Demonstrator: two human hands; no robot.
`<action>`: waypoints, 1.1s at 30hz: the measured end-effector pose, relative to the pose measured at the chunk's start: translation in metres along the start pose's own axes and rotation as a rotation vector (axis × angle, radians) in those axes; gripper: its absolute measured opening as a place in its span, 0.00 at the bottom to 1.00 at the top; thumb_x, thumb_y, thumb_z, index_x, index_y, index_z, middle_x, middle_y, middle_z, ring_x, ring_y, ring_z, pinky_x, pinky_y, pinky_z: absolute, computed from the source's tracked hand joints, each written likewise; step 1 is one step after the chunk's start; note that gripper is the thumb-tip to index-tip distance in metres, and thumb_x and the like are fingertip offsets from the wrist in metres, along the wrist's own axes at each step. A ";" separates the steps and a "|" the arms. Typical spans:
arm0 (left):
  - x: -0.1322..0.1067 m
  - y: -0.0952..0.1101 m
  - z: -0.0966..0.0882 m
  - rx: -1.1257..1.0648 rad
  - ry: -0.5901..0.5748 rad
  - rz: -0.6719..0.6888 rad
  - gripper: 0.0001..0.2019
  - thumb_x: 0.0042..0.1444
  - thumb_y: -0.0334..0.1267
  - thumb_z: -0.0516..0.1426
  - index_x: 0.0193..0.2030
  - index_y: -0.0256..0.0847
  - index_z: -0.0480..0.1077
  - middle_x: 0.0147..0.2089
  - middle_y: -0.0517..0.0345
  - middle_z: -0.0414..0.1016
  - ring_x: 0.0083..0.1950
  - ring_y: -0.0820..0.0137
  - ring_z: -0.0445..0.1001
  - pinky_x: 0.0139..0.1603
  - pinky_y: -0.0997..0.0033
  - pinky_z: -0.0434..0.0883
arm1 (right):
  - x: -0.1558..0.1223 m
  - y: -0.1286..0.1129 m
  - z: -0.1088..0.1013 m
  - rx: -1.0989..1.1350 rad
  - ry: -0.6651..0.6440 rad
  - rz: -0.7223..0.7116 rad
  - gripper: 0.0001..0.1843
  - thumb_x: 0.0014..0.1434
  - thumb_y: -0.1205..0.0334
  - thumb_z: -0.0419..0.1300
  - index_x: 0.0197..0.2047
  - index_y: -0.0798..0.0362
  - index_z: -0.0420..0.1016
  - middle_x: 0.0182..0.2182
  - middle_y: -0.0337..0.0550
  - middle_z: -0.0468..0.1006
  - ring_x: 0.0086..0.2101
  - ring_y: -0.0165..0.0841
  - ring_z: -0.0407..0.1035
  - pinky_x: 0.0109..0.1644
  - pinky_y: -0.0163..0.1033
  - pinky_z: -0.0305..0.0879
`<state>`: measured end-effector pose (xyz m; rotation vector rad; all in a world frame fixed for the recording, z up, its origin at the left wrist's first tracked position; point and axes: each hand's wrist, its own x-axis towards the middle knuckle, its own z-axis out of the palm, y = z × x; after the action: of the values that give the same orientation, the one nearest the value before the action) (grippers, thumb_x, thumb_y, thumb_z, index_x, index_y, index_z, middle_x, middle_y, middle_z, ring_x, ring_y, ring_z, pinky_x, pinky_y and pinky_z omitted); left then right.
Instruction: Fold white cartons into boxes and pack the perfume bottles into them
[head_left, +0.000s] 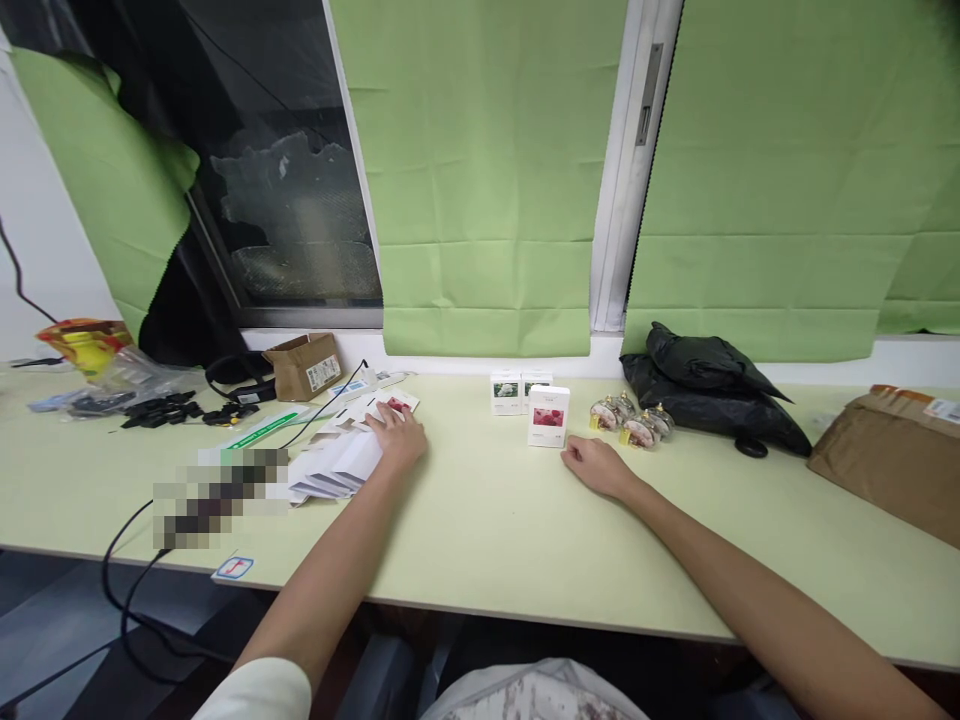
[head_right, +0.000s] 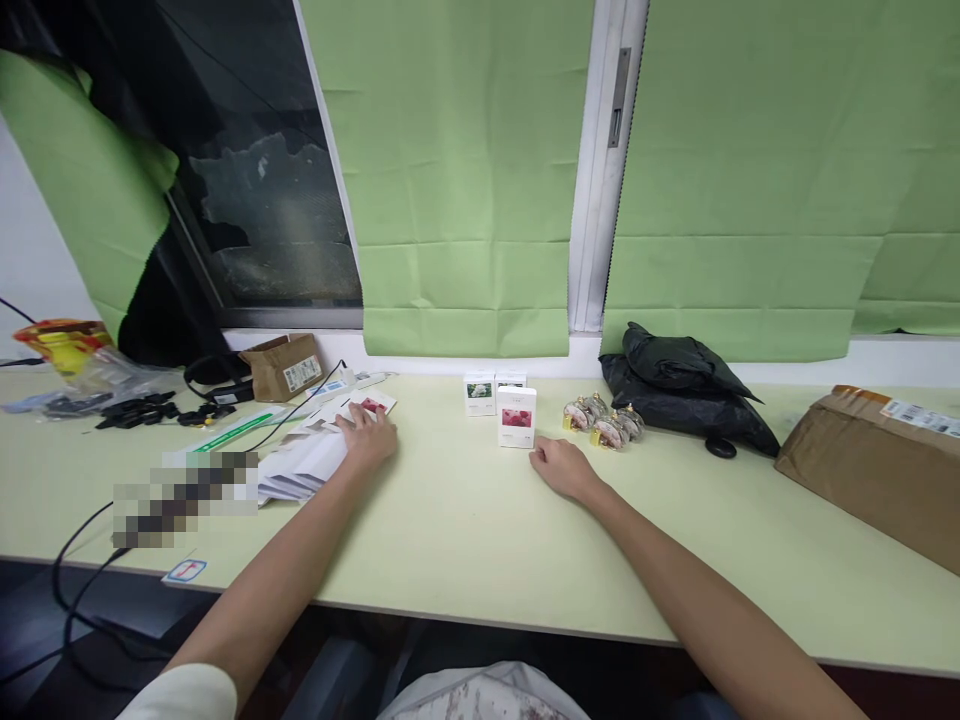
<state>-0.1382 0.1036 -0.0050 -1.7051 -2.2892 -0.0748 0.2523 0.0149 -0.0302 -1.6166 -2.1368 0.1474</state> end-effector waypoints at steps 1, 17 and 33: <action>0.001 0.001 0.000 0.012 -0.026 0.001 0.34 0.67 0.45 0.48 0.74 0.24 0.58 0.77 0.23 0.51 0.81 0.36 0.36 0.73 0.25 0.33 | 0.000 -0.001 -0.001 -0.002 -0.004 -0.001 0.13 0.68 0.59 0.53 0.32 0.51 0.70 0.28 0.41 0.76 0.30 0.34 0.66 0.34 0.36 0.47; -0.005 0.007 -0.001 0.028 0.143 -0.001 0.37 0.68 0.51 0.51 0.75 0.26 0.56 0.77 0.19 0.48 0.79 0.31 0.41 0.72 0.24 0.32 | -0.006 -0.007 -0.003 0.080 -0.060 -0.126 0.15 0.69 0.56 0.53 0.30 0.50 0.64 0.27 0.38 0.74 0.30 0.33 0.66 0.35 0.36 0.51; -0.032 0.027 -0.033 -0.087 -0.028 0.169 0.25 0.71 0.40 0.45 0.61 0.27 0.74 0.62 0.21 0.72 0.65 0.38 0.70 0.65 0.32 0.59 | -0.011 -0.017 -0.008 0.217 -0.070 -0.172 0.10 0.68 0.55 0.54 0.35 0.48 0.67 0.27 0.35 0.72 0.29 0.33 0.65 0.34 0.36 0.55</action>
<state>-0.0973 0.0749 0.0153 -1.9479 -2.1812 -0.1171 0.2432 -0.0024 -0.0206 -1.3175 -2.2152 0.3722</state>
